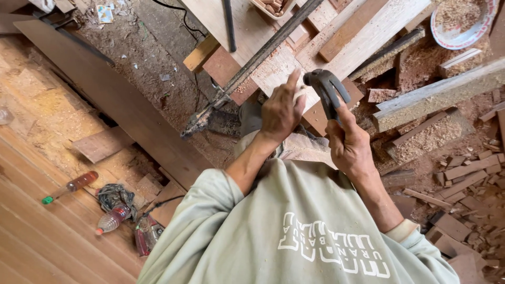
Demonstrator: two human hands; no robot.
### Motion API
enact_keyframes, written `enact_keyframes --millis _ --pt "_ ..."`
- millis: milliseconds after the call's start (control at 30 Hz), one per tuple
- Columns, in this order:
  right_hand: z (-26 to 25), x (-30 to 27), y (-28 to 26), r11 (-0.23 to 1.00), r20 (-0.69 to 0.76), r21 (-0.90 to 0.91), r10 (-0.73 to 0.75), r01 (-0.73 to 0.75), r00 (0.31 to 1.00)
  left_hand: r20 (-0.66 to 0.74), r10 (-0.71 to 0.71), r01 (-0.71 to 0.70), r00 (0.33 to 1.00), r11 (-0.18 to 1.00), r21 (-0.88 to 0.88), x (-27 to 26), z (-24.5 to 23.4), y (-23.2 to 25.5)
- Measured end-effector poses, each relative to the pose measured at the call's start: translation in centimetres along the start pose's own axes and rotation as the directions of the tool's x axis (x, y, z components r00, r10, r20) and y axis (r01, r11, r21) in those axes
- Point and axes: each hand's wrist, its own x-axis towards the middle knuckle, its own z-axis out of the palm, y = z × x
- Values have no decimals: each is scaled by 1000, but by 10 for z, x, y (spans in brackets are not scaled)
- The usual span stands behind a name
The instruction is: Drilling holes into a wooden frame and hammering in wooden pegs to secure the joints
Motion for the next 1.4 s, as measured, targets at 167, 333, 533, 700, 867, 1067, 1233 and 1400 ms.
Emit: enact_keyframes --millis 167,333,533,700,867,1067,1233,1400 --pt "-14 -7 -21 963 -137 221 -127 156 982 112 -375 391 920 880 -271 -32 -34 8" --pt "-2 -3 -15 908 -188 182 -345 377 920 664 -684 922 303 32 -387 -29 -53 10" --pt "10 9 -4 997 6 -64 -40 40 999 854 -438 808 280 -372 -456 -41 -12 -33" --pt "-13 1 -22 979 -152 138 -129 151 980 800 -397 473 450 -654 -590 -147 162 -109" --pt "-19 4 -32 977 -172 122 -154 176 973 773 -395 498 495 -601 -626 -196 237 -162" --pt "-8 15 -35 1000 -1 -10 -5 5 1000 782 -292 792 550 -112 -599 -164 130 -131" --pt "-10 5 -30 993 -72 78 -87 93 994 768 -398 543 502 -546 -638 -190 230 -163" --pt "-16 -8 -18 821 -341 224 -439 526 831 833 -272 705 482 -444 -553 -48 39 -52"
